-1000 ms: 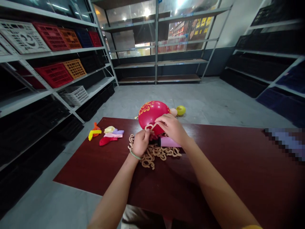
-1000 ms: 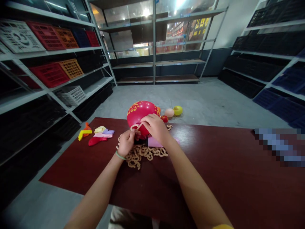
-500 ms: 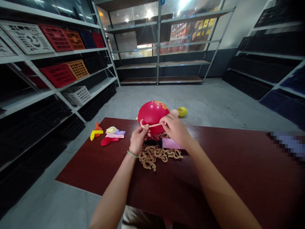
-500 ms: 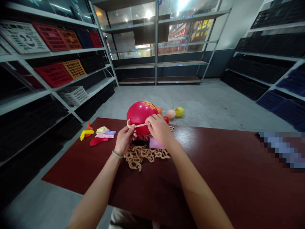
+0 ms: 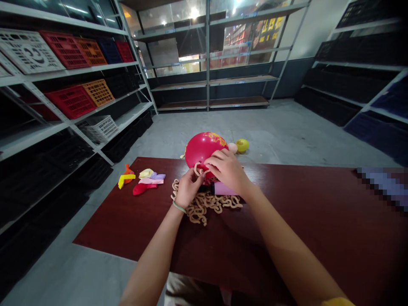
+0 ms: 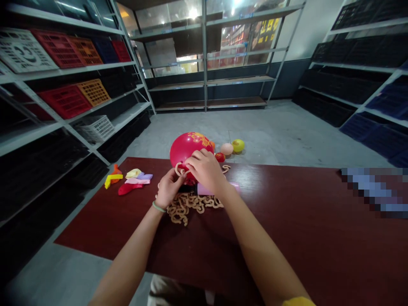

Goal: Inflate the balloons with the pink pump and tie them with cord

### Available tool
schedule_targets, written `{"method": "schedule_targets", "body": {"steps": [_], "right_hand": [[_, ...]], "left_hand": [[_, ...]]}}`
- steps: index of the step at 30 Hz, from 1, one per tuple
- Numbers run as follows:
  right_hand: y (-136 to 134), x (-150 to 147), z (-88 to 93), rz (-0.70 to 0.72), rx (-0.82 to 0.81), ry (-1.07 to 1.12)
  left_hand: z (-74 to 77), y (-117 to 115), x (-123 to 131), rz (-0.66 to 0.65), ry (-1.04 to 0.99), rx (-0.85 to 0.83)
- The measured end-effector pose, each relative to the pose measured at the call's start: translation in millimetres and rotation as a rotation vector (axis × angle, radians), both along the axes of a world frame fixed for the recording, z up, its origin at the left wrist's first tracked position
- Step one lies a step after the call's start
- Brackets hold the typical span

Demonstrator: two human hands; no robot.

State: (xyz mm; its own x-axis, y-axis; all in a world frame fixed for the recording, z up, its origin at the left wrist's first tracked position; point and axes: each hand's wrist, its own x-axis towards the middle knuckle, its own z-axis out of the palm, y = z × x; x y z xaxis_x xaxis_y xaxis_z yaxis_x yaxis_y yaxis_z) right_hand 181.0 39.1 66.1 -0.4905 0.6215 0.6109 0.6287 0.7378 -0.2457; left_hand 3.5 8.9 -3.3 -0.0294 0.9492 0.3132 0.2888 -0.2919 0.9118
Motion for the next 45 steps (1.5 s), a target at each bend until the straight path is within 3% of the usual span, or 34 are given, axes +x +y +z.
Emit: {"method": "schedule_targets", "body": {"steps": [4, 7, 18, 24, 30, 37, 40, 45], "right_hand": [[-2, -3, -1.2, -0.036, 0.027, 0.043], [-2, -3, -3.3, 0.005, 0.040, -0.059], [2, -2, -11.5, 0.053, 0.034, -0.169], [3, -11, -21.5, 0.050, 0.036, -0.167], [3, -18, -24.9, 0.110, -0.034, -0.073], [2, -5, -11.6, 0.209, -0.226, 0.094], [3, -5, -13.2, 0.219, -0.305, 0.145], [3, -7, -18.8, 0.254, -0.349, 0.090]], "left_hand": [[-0.9, -1, -1, 0.043, 0.147, 0.066], [0.4, -1, -1, 0.055, 0.196, 0.114], [4.9, -5, 0, 0.041, 0.234, 0.128], [0.1, -5, -2, 0.197, 0.175, 0.126], [-5.4, -5, 0, 0.353, 0.174, 0.171], [-7.1, -6, -6, 0.326, 0.232, 0.264], [-9.9, -5, -8, 0.284, 0.285, 0.286], [-16.1, -3, -12, 0.322, 0.294, 0.261]]}}
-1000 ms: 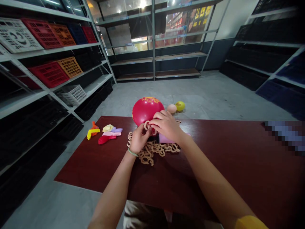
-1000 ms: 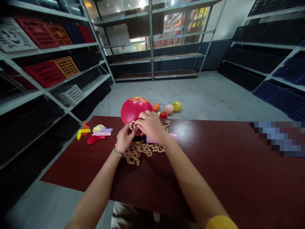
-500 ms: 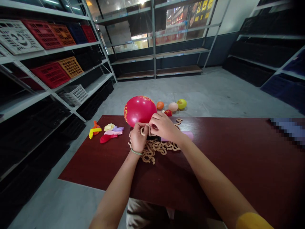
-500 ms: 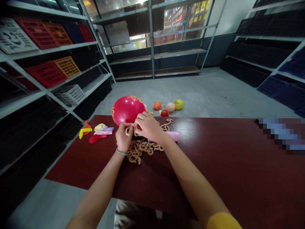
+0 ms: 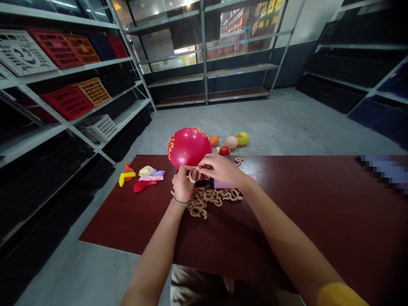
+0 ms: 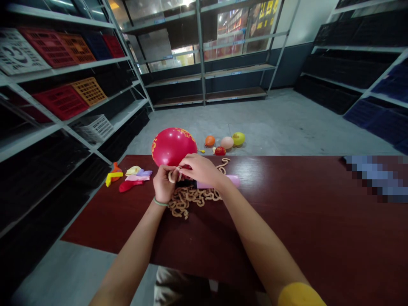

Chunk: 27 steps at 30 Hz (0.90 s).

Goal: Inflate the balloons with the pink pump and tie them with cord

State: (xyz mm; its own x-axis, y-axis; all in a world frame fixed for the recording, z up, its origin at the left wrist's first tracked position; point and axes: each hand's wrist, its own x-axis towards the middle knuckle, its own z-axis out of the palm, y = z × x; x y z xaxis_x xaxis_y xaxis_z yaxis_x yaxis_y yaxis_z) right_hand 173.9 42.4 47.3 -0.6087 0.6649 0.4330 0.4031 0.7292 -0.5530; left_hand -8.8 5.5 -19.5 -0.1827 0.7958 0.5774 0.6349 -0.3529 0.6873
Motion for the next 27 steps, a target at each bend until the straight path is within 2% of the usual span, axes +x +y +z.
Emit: {"method": "schedule_targets", "body": {"steps": [10, 19, 23, 27], "right_hand": [[-3, -4, 4.3, -0.105, -0.173, 0.155], [-3, 2, 9.9, -0.108, -0.250, 0.175], [0, 5, 10.3, -0.189, -0.197, 0.142], [-4, 0, 8.3, -0.321, 0.041, -0.025]], "left_hand": [[8.5, -1, 1, -0.066, -0.006, 0.026], [12.6, -1, 1, -0.115, -0.040, 0.044], [13.0, 1, 1, -0.100, -0.044, 0.064], [14.9, 2, 2, -0.080, 0.026, 0.045]]}}
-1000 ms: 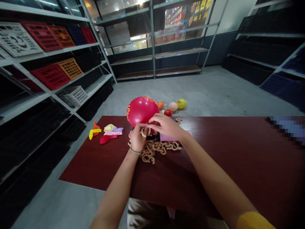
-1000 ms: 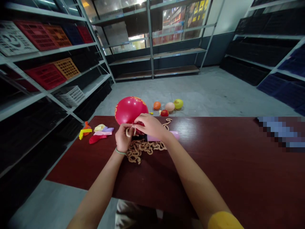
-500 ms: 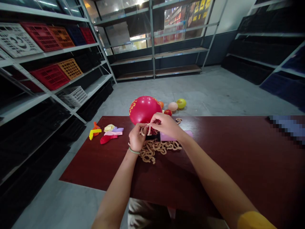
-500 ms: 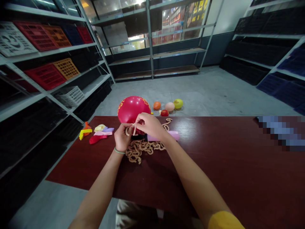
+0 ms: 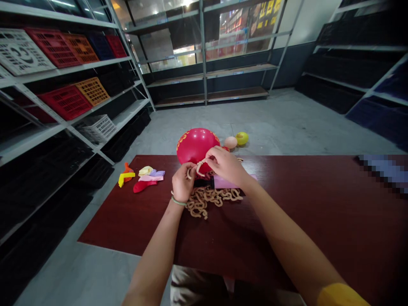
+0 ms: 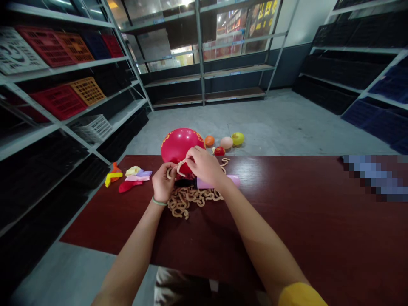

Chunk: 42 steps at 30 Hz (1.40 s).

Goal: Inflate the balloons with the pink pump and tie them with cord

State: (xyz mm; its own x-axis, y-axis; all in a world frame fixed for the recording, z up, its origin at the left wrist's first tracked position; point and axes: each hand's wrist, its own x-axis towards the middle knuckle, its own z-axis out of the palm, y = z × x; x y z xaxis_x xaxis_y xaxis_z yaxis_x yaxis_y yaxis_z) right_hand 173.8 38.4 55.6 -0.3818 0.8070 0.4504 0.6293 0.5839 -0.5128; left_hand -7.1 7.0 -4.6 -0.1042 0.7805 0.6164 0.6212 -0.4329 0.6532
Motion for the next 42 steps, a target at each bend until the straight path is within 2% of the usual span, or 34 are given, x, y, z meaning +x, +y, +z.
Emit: {"method": "schedule_targets", "body": {"steps": [6, 10, 14, 17, 21, 22, 24, 26, 28, 30, 32, 35, 38, 40, 42], "right_hand": [[-4, -11, -14.5, -0.251, 0.295, -0.364], [3, -10, -26.8, -0.313, 0.364, -0.405], [8, -7, -31.1, -0.339, 0.371, -0.386], [9, -4, -26.9, -0.278, 0.338, -0.335], [7, 5, -12.6, -0.016, 0.201, -0.137], [6, 8, -8.9, 0.026, 0.152, -0.077], [5, 11, -3.0, 0.021, 0.070, 0.030], [6, 14, 0.0, -0.095, 0.033, 0.114], [9, 17, 0.5, -0.232, 0.024, 0.158], [12, 19, -0.1, -0.310, 0.026, 0.145], [13, 21, -0.7, -0.337, 0.023, 0.097], [11, 20, -1.7, -0.342, 0.024, 0.016], [9, 15, -5.2, -0.313, 0.040, -0.051], [7, 8, -9.4, -0.273, 0.065, -0.083], [5, 0, -14.4, -0.207, 0.091, -0.117]], "left_hand": [[-0.7, 0, 3, 0.018, 0.103, -0.051], [-1.0, 0, 6, -0.038, 0.144, -0.034], [-0.8, 0, 8, -0.038, 0.170, -0.022], [-2.8, 0, 6, -0.004, 0.121, -0.043], [-6.0, -2, 4, 0.071, -0.023, -0.061], [-6.0, -2, 6, 0.046, -0.061, -0.053], [-4.9, -2, 9, -0.089, -0.151, -0.028], [-3.1, -1, 13, -0.271, -0.235, -0.016], [-1.8, 1, 15, -0.374, -0.289, -0.029], [-1.7, 3, 13, -0.346, -0.314, -0.046], [-3.0, 5, 10, -0.244, -0.321, -0.057], [-6.2, 6, 5, -0.104, -0.268, -0.073], [-6.7, 6, 3, -0.045, -0.213, -0.070], [-1.2, 4, 0, -0.043, -0.152, -0.045], [10.8, 1, -6, -0.051, -0.042, 0.007]]}}
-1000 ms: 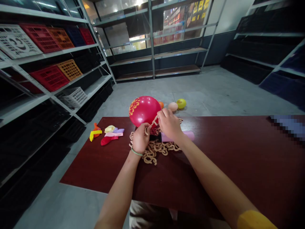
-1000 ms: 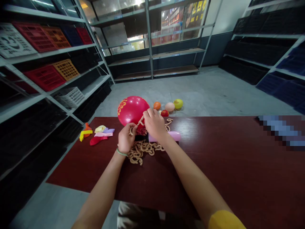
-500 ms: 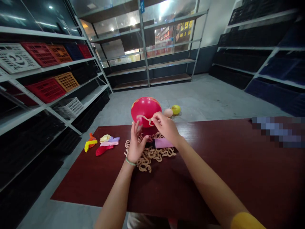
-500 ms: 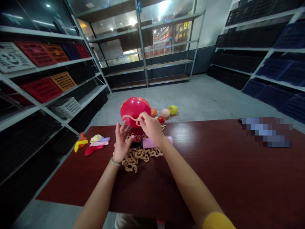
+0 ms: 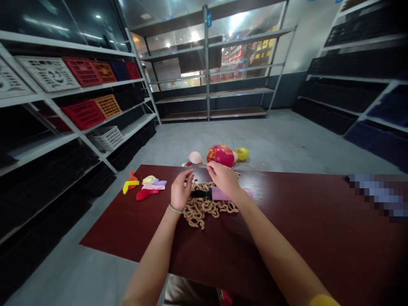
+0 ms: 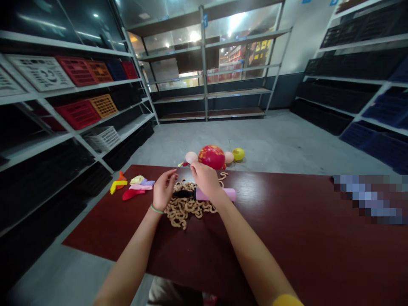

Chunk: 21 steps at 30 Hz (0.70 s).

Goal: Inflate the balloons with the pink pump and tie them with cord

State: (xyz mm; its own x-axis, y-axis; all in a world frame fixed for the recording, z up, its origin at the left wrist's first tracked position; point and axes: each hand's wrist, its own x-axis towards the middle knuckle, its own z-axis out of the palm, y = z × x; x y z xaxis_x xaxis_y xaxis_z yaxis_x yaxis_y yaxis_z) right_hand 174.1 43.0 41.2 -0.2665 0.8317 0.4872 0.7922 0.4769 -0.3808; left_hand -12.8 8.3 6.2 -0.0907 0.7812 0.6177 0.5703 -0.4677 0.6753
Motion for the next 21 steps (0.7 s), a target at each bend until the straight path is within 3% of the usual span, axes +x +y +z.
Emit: {"method": "schedule_targets", "body": {"steps": [4, 7, 9, 14, 17, 21], "right_hand": [[-9, -19, -9.7, 0.112, 0.034, -0.109], [-18, -37, -18.1, 0.172, 0.098, -0.159], [-26, -51, -26.1, 0.227, 0.135, -0.173], [-48, -83, -57.0, 0.418, 0.200, -0.188], [-60, -94, -74.8, 0.509, 0.244, -0.181], [-66, -94, -85.0, 0.559, 0.199, -0.140]], "left_hand": [[30.1, -8, -19, 0.082, 0.079, 0.075], [34.4, -14, -45, 0.130, 0.120, 0.032], [22.7, -17, -70, 0.179, 0.216, 0.003], [-29.1, -23, -129, 0.402, 0.434, -0.179], [-50.5, -21, -141, 0.381, 0.498, -0.277], [-59.5, -15, -139, 0.347, 0.468, -0.311]]}}
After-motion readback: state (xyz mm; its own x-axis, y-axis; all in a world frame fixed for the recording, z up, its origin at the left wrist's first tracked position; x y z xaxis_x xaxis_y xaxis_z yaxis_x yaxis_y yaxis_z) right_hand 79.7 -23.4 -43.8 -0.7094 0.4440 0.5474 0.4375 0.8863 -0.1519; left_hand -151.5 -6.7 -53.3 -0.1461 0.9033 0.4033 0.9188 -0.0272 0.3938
